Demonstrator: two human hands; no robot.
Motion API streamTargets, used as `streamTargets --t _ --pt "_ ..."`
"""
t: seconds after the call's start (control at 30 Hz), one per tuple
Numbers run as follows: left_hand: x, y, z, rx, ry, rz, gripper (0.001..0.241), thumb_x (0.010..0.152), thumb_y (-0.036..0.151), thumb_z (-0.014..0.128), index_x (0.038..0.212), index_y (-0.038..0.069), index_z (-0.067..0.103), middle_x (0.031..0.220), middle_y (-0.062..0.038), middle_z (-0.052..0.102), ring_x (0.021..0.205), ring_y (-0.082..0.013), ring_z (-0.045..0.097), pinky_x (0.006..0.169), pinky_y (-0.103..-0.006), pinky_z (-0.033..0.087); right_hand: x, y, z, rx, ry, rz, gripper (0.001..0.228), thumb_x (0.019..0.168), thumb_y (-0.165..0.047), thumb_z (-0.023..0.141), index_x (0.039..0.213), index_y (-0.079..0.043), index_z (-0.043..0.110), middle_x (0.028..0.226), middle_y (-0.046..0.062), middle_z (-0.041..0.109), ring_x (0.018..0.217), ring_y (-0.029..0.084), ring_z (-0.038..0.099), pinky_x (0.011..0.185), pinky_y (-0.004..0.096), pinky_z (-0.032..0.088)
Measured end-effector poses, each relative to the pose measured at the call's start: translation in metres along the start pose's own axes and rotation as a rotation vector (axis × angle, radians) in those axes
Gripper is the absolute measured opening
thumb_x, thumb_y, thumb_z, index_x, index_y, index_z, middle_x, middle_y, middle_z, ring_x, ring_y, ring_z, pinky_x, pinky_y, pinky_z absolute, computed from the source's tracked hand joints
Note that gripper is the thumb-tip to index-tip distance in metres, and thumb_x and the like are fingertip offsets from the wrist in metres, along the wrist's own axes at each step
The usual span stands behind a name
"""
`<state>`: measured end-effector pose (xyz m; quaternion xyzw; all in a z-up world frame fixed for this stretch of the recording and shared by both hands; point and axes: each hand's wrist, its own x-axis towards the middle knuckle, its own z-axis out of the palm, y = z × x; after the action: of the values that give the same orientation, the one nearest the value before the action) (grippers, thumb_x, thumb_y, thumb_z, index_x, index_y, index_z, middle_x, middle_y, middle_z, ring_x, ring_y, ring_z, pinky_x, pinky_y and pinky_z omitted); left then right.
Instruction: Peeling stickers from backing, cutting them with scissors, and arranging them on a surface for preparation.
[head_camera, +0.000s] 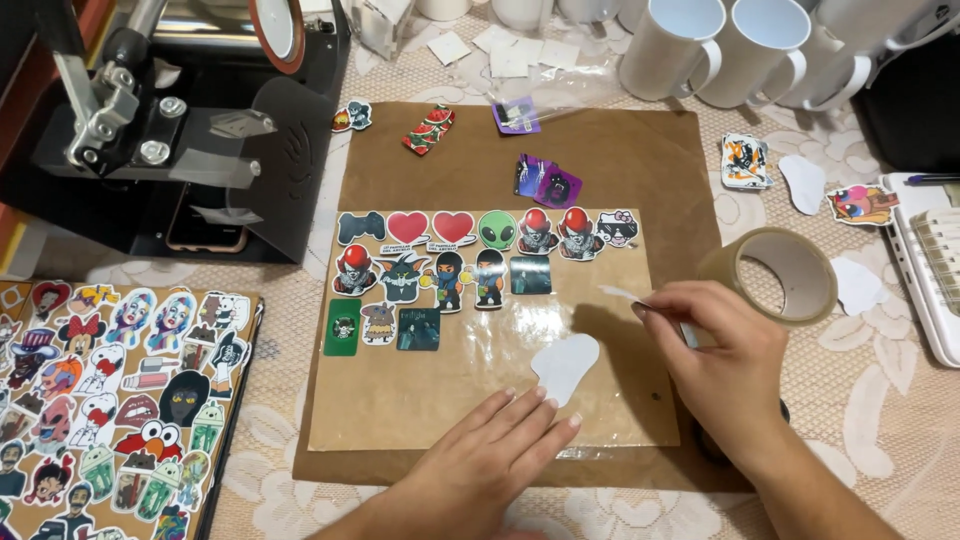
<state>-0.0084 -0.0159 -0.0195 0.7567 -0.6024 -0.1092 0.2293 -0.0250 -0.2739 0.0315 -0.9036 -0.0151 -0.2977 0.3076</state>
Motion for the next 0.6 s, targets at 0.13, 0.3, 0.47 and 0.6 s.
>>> streamTargets --t 0.13,0.3,0.47,0.6 --pt "-0.002 0.001 -0.016 -0.289 0.143 -0.061 0.083 0.090 0.053 0.061 0.148 0.000 0.036 0.151 -0.026 0.041 0.143 -0.0412 0.036 0.116 -0.0535 0.022 -0.011 0.001 0.000 0.560 -0.115 0.564 0.030 0.080 0.000 0.077 0.109 0.001 0.069 0.091 0.012 0.075 0.074 0.015 0.072 0.061 0.026 0.061" --pt "-0.008 0.013 -0.043 -0.851 0.398 -0.236 0.055 0.086 0.032 0.074 0.135 0.014 0.056 0.154 -0.016 0.038 0.139 -0.0330 0.048 0.109 -0.0502 0.051 -0.025 -0.001 0.009 0.920 -0.229 0.842 0.040 0.076 0.010 0.076 0.112 0.002 0.063 0.090 0.018 0.076 0.073 0.021 0.072 0.070 0.029 0.059" --pt "-0.008 0.008 -0.042 -1.436 0.305 -0.254 0.094 0.086 0.078 0.068 0.145 0.008 0.046 0.165 -0.021 0.023 0.142 -0.0367 0.045 0.118 -0.0499 0.034 -0.038 -0.001 0.019 0.764 -0.318 0.650 0.025 0.073 0.004 0.084 0.094 0.001 0.071 0.082 0.012 0.077 0.068 0.014 0.069 0.067 0.024 0.057" --pt "-0.011 0.005 -0.042 -1.549 0.215 -0.214 0.094 0.092 0.067 0.066 0.154 0.005 0.032 0.167 -0.018 0.017 0.150 -0.0365 0.029 0.122 -0.0486 0.021 -0.030 -0.019 0.017 0.353 -0.238 0.185 0.019 0.074 -0.013 0.082 0.087 -0.005 0.071 0.096 0.010 0.079 0.089 0.014 0.076 0.077 0.022 0.064"
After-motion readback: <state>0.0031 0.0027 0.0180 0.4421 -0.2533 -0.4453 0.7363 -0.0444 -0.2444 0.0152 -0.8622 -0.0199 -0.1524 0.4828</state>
